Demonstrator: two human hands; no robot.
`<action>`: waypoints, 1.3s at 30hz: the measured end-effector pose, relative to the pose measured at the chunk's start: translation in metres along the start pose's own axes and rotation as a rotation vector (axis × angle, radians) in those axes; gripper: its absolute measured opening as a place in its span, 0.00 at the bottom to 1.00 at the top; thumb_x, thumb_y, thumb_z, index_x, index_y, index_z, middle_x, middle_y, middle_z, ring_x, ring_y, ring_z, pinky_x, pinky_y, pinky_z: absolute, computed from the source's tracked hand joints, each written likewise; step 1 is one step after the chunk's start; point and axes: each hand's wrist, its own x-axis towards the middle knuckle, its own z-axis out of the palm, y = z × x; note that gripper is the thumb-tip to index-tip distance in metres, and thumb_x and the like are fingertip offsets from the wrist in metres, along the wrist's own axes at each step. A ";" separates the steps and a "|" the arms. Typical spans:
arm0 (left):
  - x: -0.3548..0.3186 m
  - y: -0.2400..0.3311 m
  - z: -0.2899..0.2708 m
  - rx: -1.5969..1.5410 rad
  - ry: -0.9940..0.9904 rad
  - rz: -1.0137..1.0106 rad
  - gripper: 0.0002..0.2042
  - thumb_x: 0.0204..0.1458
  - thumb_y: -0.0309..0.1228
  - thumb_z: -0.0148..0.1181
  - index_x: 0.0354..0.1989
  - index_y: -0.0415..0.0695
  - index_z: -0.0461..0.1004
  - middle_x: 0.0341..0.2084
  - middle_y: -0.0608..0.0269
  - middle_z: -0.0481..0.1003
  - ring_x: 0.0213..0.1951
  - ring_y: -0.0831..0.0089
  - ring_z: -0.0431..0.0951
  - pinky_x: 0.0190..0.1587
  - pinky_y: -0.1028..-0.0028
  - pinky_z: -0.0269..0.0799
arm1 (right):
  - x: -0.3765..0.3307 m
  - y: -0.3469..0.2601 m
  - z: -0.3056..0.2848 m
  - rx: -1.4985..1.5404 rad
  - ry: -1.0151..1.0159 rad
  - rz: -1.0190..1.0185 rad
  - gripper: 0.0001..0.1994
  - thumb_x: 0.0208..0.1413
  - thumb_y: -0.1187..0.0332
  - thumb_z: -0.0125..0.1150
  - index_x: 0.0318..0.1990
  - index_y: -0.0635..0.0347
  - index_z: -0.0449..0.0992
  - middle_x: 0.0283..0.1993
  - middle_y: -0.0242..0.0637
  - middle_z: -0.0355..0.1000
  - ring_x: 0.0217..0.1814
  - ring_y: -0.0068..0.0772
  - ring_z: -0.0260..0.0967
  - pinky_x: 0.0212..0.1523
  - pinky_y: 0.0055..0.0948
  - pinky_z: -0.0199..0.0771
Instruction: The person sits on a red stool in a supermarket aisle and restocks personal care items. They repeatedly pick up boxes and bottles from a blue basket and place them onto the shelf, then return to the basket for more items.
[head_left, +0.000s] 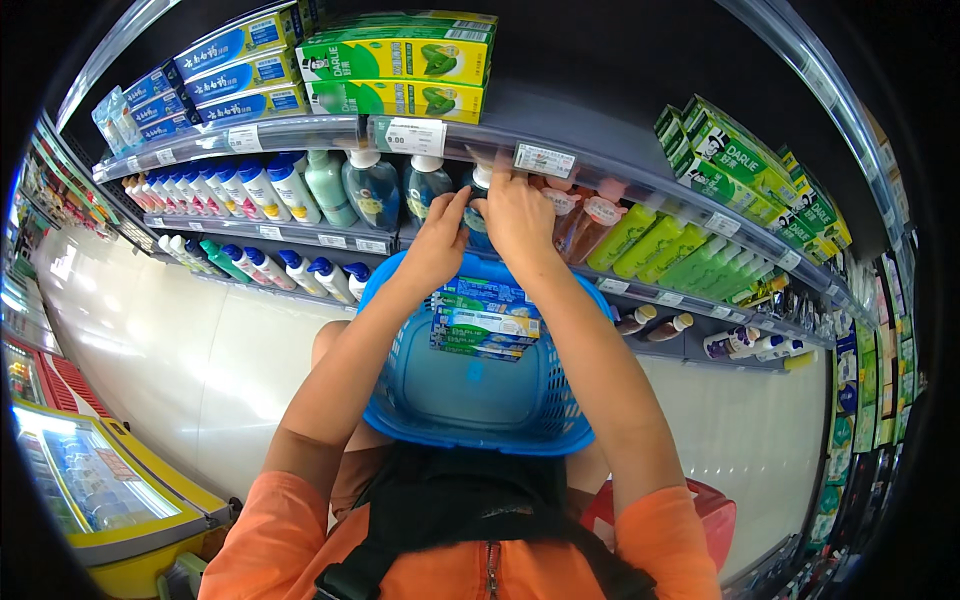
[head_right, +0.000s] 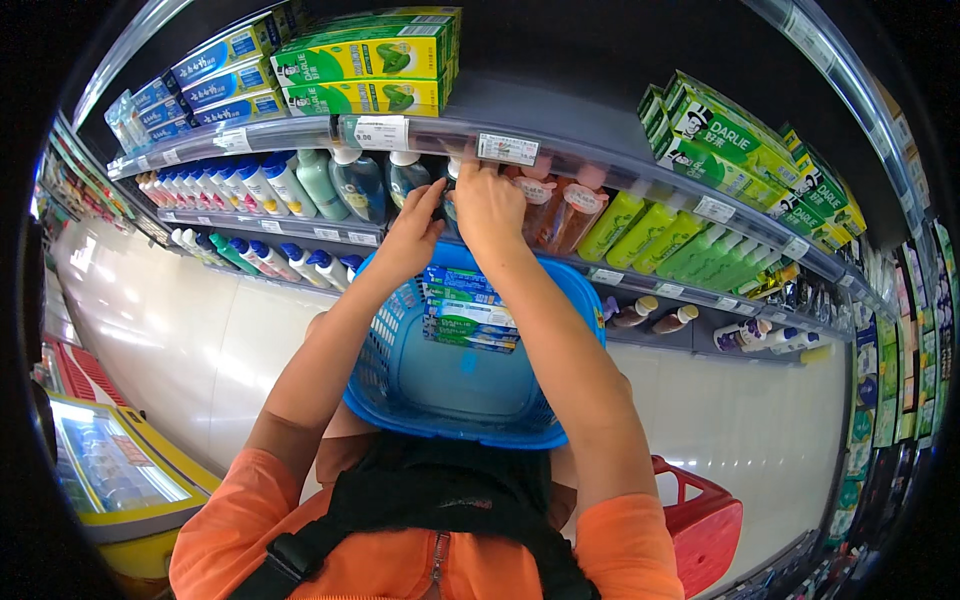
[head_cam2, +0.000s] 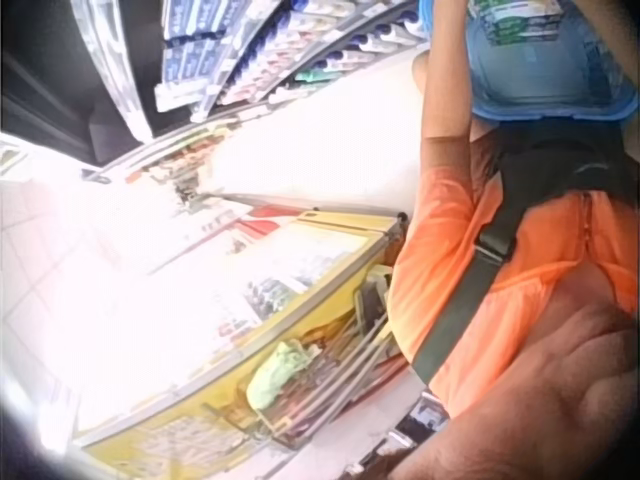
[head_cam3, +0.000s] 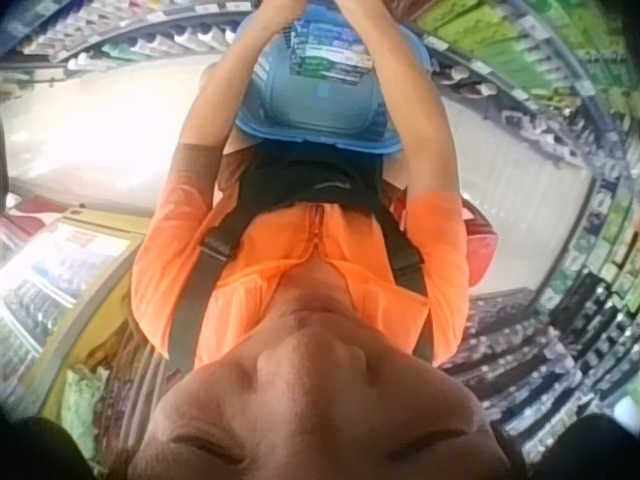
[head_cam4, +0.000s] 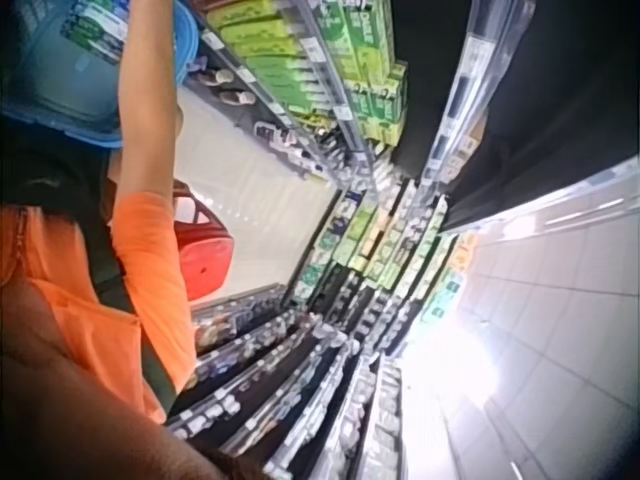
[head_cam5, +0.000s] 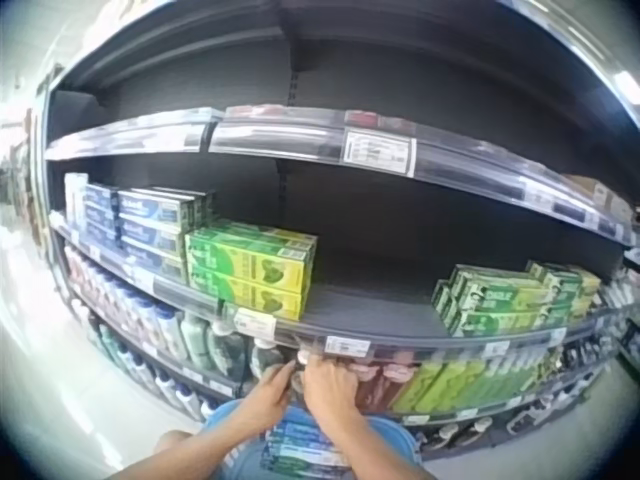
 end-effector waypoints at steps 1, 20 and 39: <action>-0.002 0.001 0.000 -0.010 -0.003 -0.007 0.29 0.54 0.16 0.54 0.67 0.39 0.60 0.56 0.46 0.65 0.53 0.49 0.72 0.55 0.65 0.70 | -0.002 0.001 -0.002 -0.015 0.033 -0.023 0.41 0.48 0.57 0.71 0.66 0.63 0.57 0.44 0.56 0.74 0.37 0.51 0.79 0.28 0.42 0.80; -0.092 -0.044 0.062 0.808 -0.460 0.202 0.22 0.53 0.28 0.54 0.58 0.37 0.68 0.55 0.47 0.68 0.55 0.54 0.70 0.58 0.58 0.68 | -0.164 0.070 0.101 -0.044 -0.269 -0.191 0.30 0.44 0.66 0.73 0.56 0.65 0.71 0.47 0.42 0.66 0.53 0.45 0.66 0.51 0.43 0.70; 0.028 0.162 -0.069 0.604 -0.140 0.465 0.29 0.35 0.32 0.74 0.50 0.43 0.72 0.43 0.56 0.68 0.46 0.55 0.68 0.48 0.61 0.65 | -0.078 0.045 -0.169 0.026 0.095 -0.306 0.27 0.39 0.60 0.74 0.47 0.60 0.74 0.43 0.39 0.67 0.46 0.45 0.66 0.44 0.40 0.70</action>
